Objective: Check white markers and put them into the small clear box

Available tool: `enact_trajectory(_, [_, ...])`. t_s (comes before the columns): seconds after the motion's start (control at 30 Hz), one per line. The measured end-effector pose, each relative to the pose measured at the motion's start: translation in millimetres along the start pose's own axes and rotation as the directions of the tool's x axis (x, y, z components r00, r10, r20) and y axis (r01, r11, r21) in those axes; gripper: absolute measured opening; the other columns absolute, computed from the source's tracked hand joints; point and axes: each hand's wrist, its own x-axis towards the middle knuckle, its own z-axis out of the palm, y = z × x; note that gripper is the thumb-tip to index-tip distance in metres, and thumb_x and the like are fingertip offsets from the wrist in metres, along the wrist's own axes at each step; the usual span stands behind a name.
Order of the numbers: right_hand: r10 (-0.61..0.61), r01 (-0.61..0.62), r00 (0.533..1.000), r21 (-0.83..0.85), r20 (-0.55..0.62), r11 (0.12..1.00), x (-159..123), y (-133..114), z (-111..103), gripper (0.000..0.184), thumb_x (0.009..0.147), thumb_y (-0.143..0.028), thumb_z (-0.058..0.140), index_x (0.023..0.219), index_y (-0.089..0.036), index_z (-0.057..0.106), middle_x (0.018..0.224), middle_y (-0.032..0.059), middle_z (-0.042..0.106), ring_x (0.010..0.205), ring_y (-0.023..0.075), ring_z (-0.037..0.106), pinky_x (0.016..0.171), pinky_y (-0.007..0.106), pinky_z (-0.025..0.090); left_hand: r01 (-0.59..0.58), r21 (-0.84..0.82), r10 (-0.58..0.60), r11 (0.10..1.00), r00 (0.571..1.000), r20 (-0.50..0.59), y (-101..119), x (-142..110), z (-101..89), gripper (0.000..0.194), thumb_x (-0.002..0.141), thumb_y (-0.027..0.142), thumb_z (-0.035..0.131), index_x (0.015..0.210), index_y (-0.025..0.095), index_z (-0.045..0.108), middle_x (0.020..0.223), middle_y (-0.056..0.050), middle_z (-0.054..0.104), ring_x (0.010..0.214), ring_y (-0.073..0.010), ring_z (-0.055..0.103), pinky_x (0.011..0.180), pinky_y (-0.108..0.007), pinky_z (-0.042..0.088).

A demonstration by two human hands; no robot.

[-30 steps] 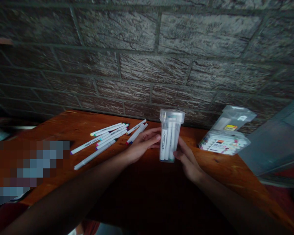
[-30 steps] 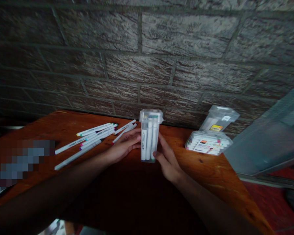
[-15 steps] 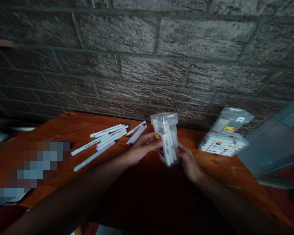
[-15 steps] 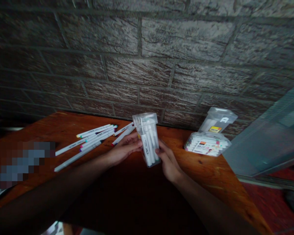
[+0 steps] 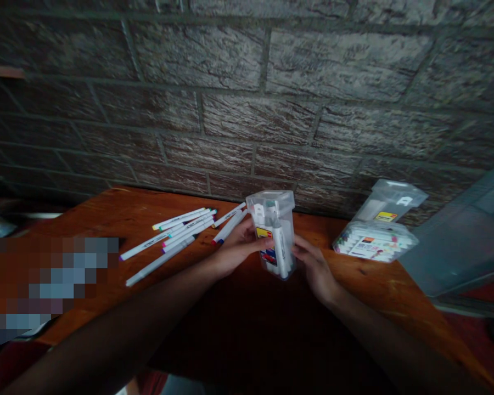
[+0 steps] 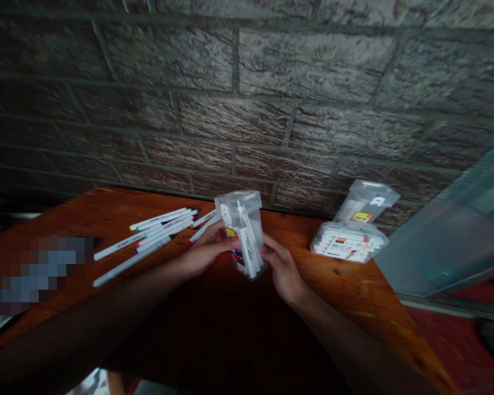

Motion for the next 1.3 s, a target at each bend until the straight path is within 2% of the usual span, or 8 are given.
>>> enact_trajectory(0.1, [-0.015,0.016,1.0,-0.033,0.017,0.999,-2,-4,2,0.041,0.103,-0.049,0.061,0.137,-0.03,0.073,0.139,0.004,0.075,0.137,0.0356,0.062,0.119,0.057,0.047,-0.005,0.026,0.006,1.0,1.0,-0.029,4,0,1.2,0.044,0.072,0.03,0.097,0.108,0.018,0.074,0.106,-0.006,0.08,0.096,-0.0228,0.072,0.093,-0.037,0.054])
enact_trajectory(0.2, [-0.054,0.06,0.996,-0.073,0.071,0.996,-5,-6,4,0.043,0.101,-0.051,0.066,0.138,-0.03,0.068,0.139,0.0057,0.073,0.13,0.0334,0.067,0.111,0.052,0.055,-0.023,0.03,0.024,0.999,0.998,-0.05,7,-1,4.3,0.046,0.07,0.029,0.098,0.107,0.018,0.073,0.106,-0.006,0.079,0.097,-0.0222,0.072,0.093,-0.036,0.053])
enact_trajectory(0.37, [-0.101,0.113,0.99,-0.133,0.097,0.985,-7,-3,9,0.059,0.092,-0.041,0.082,0.143,-0.03,0.055,0.142,0.0093,0.069,0.127,0.0313,0.069,0.11,0.05,0.057,-0.053,0.056,0.058,0.997,0.994,-0.091,10,-3,9.6,0.051,0.068,0.029,0.099,0.109,0.018,0.071,0.109,-0.006,0.079,0.098,-0.0232,0.072,0.092,-0.036,0.054])
enact_trajectory(0.5, [-0.162,0.171,0.985,-0.217,0.058,0.961,-6,-1,9,0.047,0.093,-0.034,0.081,0.134,-0.03,0.058,0.134,0.0085,0.072,0.126,0.0313,0.069,0.11,0.051,0.056,-0.096,0.1,0.102,0.99,0.993,-0.059,11,-5,12.4,0.056,0.066,0.028,0.1,0.113,0.02,0.07,0.109,-0.006,0.079,0.099,-0.0244,0.073,0.092,-0.037,0.057])
enact_trajectory(0.7, [-0.173,0.173,0.985,-0.092,0.008,0.981,-2,-4,5,0.043,0.086,-0.029,0.081,0.125,-0.029,0.062,0.123,0.0059,0.076,0.115,0.0301,0.073,0.102,0.048,0.059,-0.098,0.196,0.1,0.976,0.995,0.002,7,-10,10.0,0.054,0.073,0.028,0.097,0.118,0.021,0.068,0.113,-0.008,0.078,0.104,-0.0258,0.074,0.095,-0.039,0.058])
enact_trajectory(0.9, [-0.164,0.162,0.986,-0.083,-0.026,0.983,2,-2,3,0.042,0.079,-0.023,0.074,0.12,-0.026,0.066,0.109,0.0055,0.08,0.102,0.0291,0.077,0.091,0.044,0.062,-0.221,0.423,0.214,0.879,0.975,0.064,4,-14,7.4,0.057,0.073,0.03,0.097,0.122,0.019,0.069,0.118,-0.011,0.077,0.11,-0.0282,0.072,0.101,-0.044,0.056])
enact_trajectory(1.1, [-0.214,0.2,0.975,-0.167,-0.067,0.965,1,-2,0,0.039,0.078,-0.023,0.074,0.116,-0.026,0.07,0.101,0.0056,0.08,0.096,0.0287,0.077,0.089,0.044,0.064,-0.272,0.451,0.278,0.85,0.959,0.055,7,-17,14.5,0.061,0.073,0.029,0.096,0.126,0.019,0.067,0.123,-0.012,0.075,0.115,-0.0292,0.072,0.105,-0.047,0.057])
enact_trajectory(1.3, [-0.296,0.248,0.947,-0.302,-0.125,0.92,6,0,-10,0.022,0.078,-0.016,0.072,0.099,-0.024,0.077,0.106,0.0079,0.08,0.098,0.0291,0.074,0.097,0.048,0.06,-0.358,0.45,0.362,0.818,0.929,0.08,7,-14,12.2,0.052,0.078,0.023,0.091,0.123,0.02,0.066,0.121,-0.01,0.073,0.116,-0.0279,0.073,0.104,-0.047,0.06])
